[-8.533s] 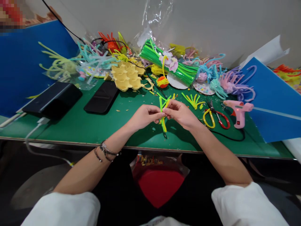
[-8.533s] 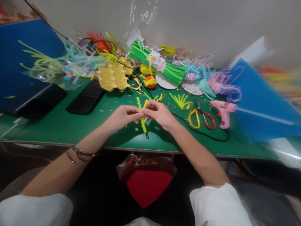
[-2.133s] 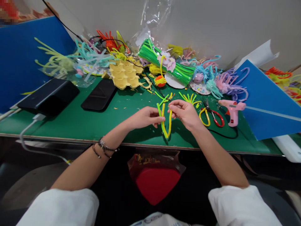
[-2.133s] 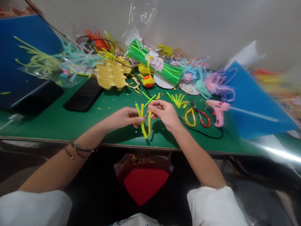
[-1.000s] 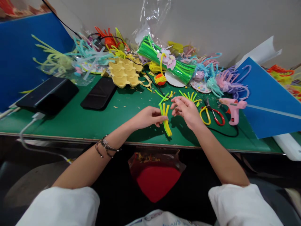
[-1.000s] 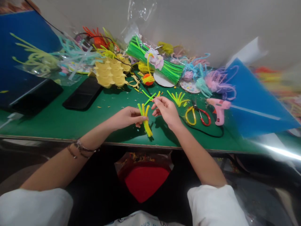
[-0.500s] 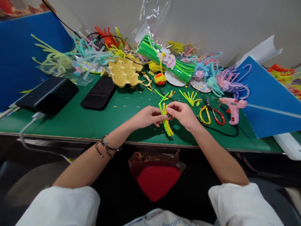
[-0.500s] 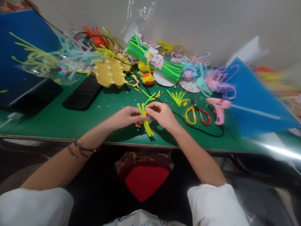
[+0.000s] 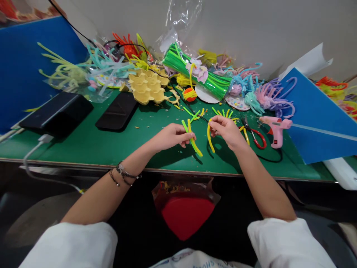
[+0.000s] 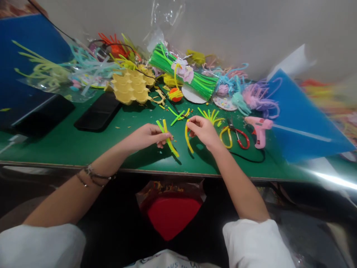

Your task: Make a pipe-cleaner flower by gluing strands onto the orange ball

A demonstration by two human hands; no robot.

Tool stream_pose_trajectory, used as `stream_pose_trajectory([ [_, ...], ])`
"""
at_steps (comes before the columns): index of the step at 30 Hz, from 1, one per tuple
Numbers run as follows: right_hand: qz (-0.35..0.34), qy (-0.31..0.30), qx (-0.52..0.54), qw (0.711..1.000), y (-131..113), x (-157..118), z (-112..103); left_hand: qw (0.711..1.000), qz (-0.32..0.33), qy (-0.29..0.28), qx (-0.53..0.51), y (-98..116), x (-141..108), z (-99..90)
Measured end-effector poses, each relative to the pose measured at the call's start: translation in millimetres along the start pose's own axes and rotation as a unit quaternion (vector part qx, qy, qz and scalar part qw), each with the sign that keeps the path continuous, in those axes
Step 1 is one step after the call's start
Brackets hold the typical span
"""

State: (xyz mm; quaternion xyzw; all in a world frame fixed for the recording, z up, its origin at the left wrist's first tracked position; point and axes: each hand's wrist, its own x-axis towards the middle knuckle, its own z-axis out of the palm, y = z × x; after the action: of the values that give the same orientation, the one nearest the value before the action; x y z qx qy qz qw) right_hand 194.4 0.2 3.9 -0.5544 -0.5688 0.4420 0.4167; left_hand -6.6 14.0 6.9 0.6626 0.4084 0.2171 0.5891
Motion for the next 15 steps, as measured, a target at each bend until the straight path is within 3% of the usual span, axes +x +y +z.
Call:
stream_pose_trajectory([
  [3, -0.024, 0.043, -0.123, 0.991, 8, 4, -5, 1.000, 0.006, 0.005, 0.015, 1, -2, -7.2],
  [6, -0.065, 0.102, -0.289, 0.950, 15, 4, -8, 0.999, 0.013, -0.003, 0.043, 2, -6, -20.9],
  [9, -0.106, 0.077, -0.446, 0.885, 14, 3, -7, 0.998, 0.008, 0.016, 0.059, 5, -10, -33.4],
  [12, -0.111, 0.031, -0.495, 0.861, 4, -2, -4, 0.997, 0.007, 0.045, 0.056, 6, -10, -38.3],
  [15, -0.071, 0.042, -0.565, 0.821, -15, -16, -13, 0.997, 0.009, 0.058, 0.049, 4, -9, -38.2],
])
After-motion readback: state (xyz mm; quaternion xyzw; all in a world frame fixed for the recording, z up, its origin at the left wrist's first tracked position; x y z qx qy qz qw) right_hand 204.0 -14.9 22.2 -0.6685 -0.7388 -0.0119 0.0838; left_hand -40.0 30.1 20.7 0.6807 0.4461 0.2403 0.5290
